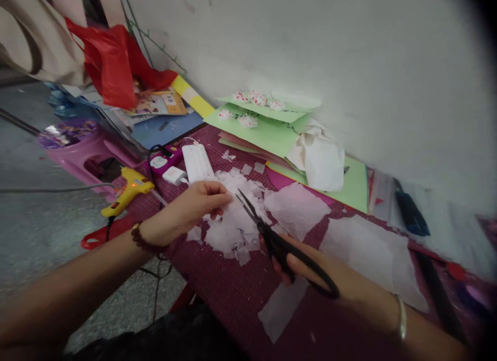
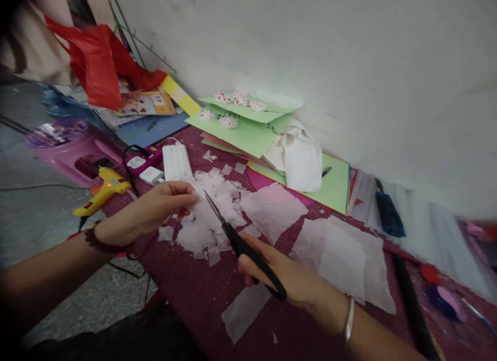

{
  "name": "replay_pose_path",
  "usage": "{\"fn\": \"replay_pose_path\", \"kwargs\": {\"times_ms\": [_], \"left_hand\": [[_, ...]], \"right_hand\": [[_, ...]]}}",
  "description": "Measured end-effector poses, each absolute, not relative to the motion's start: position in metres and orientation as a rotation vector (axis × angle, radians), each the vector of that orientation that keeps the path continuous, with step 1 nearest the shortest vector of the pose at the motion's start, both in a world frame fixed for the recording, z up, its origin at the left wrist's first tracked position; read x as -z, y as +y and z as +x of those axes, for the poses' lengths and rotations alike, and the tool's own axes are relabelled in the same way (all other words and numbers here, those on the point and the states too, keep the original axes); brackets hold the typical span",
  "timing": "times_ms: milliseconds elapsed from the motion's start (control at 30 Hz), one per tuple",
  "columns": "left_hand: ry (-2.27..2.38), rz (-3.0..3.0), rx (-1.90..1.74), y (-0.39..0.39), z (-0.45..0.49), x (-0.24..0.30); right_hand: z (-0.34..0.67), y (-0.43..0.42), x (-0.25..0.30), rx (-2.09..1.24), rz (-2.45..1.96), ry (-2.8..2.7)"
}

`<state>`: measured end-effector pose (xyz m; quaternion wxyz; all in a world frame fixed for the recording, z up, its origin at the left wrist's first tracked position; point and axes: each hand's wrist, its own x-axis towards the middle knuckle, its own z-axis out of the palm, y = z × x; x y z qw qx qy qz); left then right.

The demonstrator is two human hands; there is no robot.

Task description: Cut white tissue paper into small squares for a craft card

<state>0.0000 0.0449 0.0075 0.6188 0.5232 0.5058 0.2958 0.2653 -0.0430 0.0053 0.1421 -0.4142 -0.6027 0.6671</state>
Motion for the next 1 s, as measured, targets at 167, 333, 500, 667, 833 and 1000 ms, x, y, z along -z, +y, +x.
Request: {"fn": "replay_pose_path", "kwargs": {"times_ms": [167,333,500,667,833,1000], "left_hand": [[1.279,1.525,-0.725,0.066,-0.007,-0.009],[1.471,2.046,-0.807,0.067,-0.014,-0.003],[1.334,2.126,-0.784,0.044,-0.003,-0.005],[1.037,1.909,-0.632,0.028,0.032,-0.007],[0.539,1.608,-0.446,0.027,0.064,-0.007],[0.818,1.729,-0.49,0.042,0.06,-0.011]], "right_hand": [[0.268,-0.055,-0.004,-1.957,-1.213,-1.529],[0.282,-0.076,-0.002,-1.953,-1.203,-1.318],[0.307,-0.099,0.01,-1.934,-1.127,-1.329],[0.312,-0.115,0.011,-1.942,-1.053,-1.342],[0.307,-0.116,0.006,-1.908,-0.947,-1.404],[0.316,-0.125,0.011,-1.91,-0.934,-1.315]]}}
